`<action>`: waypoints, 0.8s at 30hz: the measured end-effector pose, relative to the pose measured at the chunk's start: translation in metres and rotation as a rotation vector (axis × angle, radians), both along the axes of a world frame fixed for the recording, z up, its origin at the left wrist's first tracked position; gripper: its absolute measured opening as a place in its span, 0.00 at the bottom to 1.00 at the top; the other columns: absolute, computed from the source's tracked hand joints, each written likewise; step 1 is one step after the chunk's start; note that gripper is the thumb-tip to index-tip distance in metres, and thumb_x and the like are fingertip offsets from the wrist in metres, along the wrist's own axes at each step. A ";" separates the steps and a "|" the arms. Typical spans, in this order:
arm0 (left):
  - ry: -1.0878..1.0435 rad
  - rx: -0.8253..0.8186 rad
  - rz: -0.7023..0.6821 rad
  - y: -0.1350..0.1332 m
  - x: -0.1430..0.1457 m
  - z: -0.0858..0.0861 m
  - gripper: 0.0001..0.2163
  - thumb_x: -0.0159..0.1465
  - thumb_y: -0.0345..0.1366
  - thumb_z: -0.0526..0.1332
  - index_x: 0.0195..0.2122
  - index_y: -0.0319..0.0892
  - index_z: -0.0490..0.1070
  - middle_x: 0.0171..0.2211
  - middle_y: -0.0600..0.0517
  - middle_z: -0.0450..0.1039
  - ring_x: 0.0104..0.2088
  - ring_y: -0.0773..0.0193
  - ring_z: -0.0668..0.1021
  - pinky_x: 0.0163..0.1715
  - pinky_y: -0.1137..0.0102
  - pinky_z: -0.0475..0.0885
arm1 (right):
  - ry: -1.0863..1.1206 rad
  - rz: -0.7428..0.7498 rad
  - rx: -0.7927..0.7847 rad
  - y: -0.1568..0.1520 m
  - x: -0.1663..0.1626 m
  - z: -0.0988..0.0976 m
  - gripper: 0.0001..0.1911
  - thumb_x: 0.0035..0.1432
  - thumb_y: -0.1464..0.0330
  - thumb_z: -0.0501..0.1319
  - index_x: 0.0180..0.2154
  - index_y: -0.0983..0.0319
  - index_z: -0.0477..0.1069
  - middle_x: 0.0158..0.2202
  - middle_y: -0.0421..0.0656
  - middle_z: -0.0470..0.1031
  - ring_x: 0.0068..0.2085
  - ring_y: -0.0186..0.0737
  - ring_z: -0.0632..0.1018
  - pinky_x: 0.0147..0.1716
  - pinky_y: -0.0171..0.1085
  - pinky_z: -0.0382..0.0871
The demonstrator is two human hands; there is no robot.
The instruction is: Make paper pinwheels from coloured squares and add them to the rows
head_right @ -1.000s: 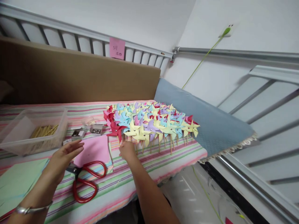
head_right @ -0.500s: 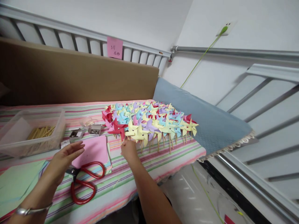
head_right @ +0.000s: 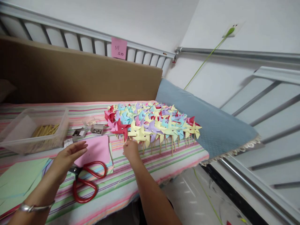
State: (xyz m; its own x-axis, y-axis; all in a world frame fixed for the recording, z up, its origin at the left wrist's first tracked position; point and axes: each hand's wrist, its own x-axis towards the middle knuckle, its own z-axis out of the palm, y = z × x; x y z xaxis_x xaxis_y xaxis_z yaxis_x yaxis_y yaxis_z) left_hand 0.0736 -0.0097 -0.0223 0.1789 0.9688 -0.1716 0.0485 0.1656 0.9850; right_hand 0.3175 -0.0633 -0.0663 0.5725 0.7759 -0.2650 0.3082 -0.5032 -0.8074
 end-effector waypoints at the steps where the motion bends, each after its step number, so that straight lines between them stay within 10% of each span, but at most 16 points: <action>1: -0.003 0.000 0.001 0.000 0.000 0.000 0.22 0.42 0.42 0.72 0.39 0.40 0.75 0.43 0.42 0.78 0.47 0.50 0.77 0.50 0.59 0.70 | -0.002 0.001 -0.001 0.001 0.000 0.000 0.04 0.56 0.74 0.57 0.30 0.65 0.71 0.19 0.37 0.69 0.21 0.34 0.78 0.13 0.26 0.62; 24: 0.135 0.114 0.049 -0.008 -0.042 -0.009 0.21 0.46 0.45 0.69 0.40 0.43 0.76 0.42 0.45 0.78 0.43 0.52 0.78 0.38 0.66 0.74 | -0.383 0.059 0.046 -0.043 -0.011 0.015 0.06 0.54 0.71 0.59 0.33 0.65 0.75 0.34 0.49 0.78 0.38 0.42 0.77 0.36 0.34 0.66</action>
